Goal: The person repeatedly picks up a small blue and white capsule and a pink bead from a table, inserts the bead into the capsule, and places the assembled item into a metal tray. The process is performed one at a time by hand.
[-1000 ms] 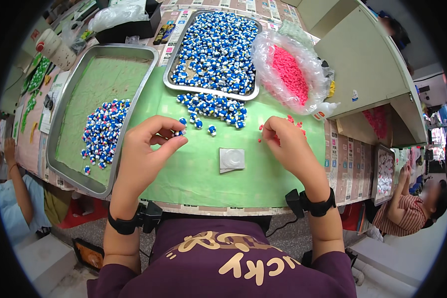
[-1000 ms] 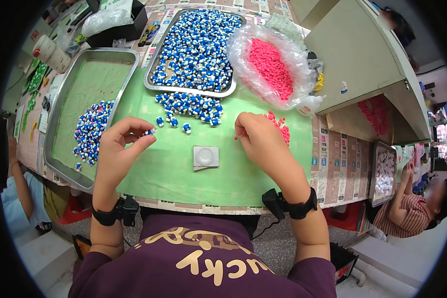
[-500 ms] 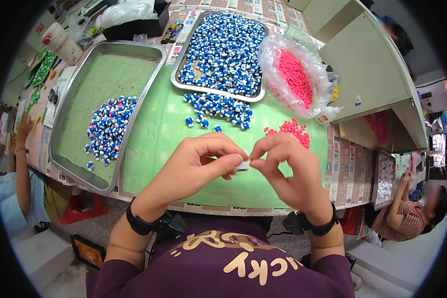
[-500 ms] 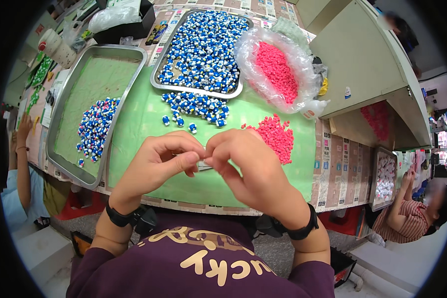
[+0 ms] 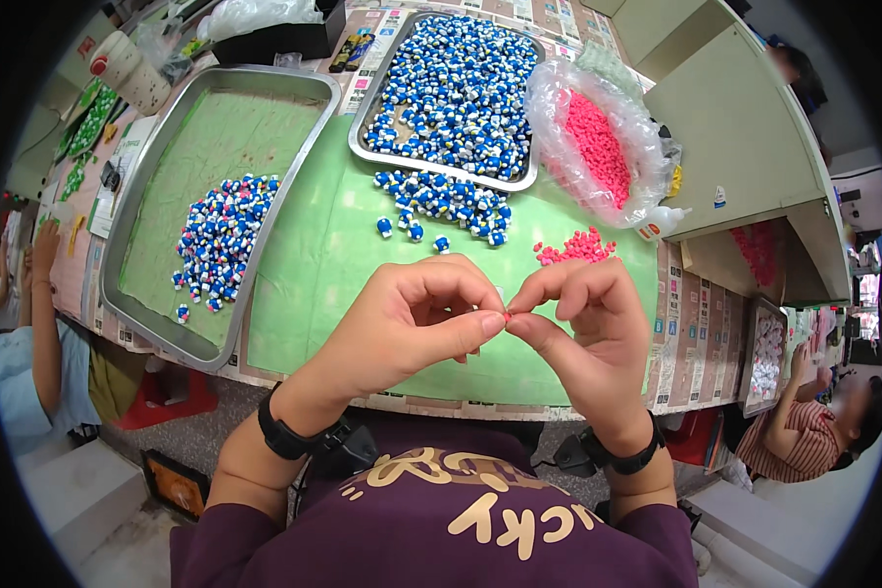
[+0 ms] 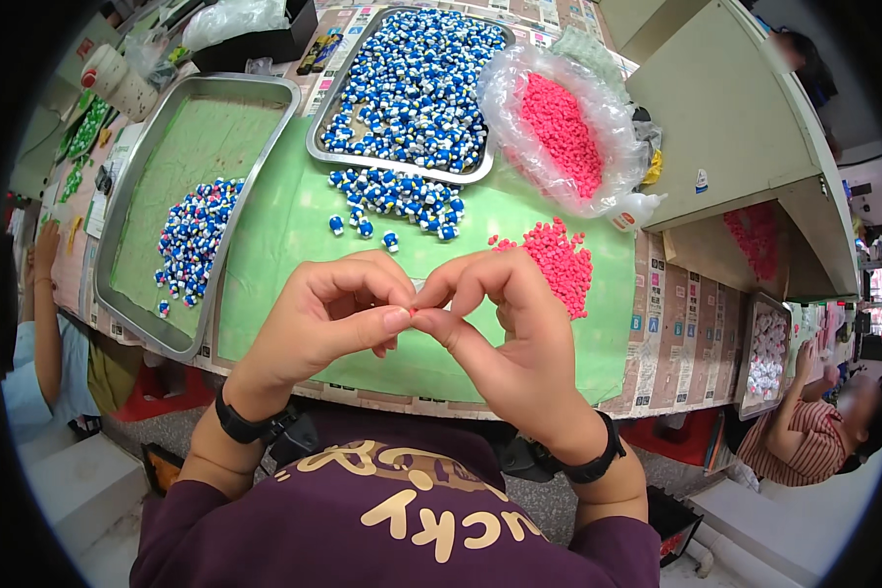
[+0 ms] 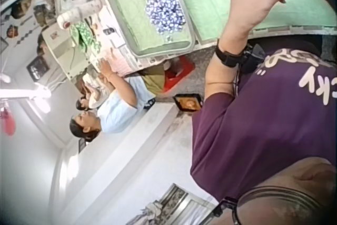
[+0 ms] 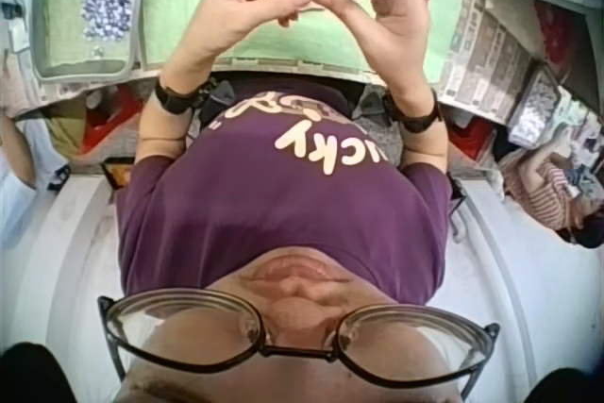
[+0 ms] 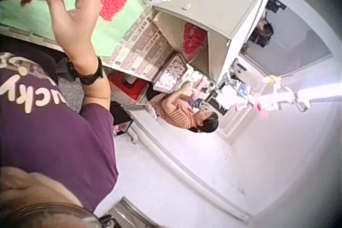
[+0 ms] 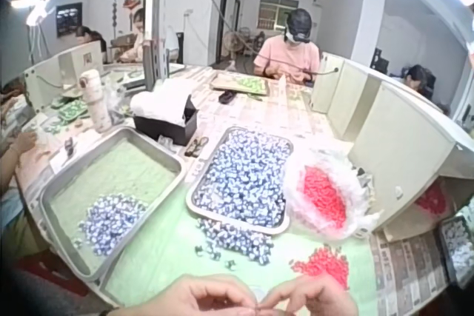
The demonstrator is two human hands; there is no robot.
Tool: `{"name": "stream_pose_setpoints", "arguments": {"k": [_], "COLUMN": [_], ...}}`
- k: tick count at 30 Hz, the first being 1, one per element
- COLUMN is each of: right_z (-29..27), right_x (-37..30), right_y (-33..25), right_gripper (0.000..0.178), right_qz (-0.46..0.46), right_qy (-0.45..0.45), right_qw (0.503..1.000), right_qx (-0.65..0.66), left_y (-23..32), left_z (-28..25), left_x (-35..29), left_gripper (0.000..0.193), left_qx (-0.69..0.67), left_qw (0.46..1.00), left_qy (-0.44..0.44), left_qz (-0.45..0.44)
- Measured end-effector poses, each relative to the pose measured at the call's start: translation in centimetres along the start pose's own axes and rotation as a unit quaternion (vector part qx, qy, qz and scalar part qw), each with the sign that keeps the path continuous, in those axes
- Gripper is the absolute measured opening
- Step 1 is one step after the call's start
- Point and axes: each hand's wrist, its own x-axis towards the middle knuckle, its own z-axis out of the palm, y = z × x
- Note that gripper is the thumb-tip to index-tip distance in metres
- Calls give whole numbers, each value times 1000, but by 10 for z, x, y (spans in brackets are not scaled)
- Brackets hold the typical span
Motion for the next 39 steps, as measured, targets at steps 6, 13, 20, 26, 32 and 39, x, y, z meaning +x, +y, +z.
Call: {"name": "stream_pose_setpoints", "arguments": {"k": [6, 13, 20, 26, 32, 39], "right_z": [-1, -11, -21, -19, -18, -18], "right_x": [-3, 1, 4, 9, 11, 11], "right_y": [-3, -6, 21, 29, 31, 31], "right_gripper": [26, 23, 20, 12, 12, 11], "right_qz": [90, 122, -106, -164, -171, -162], "right_qy": [21, -51, -136, -187, -191, -191], "right_qw": [993, 991, 918, 868, 857, 854], "right_qx": [69, 1, -357, -431, -447, -457], "left_y": [2, 2, -2, 1, 3, -1], "left_z": [5, 3, -15, -22, -24, -24], "left_x": [0, -1, -3, -9, -8, -6], "left_gripper": [11, 17, 20, 23, 23, 26], "left_qx": [315, 401, 324, 234, 133, 94], "left_qw": [927, 885, 921, 946, 970, 980], "left_qy": [42, 20, 134, 190, 175, 151], "left_qz": [198, 235, 166, 118, 106, 92]}}
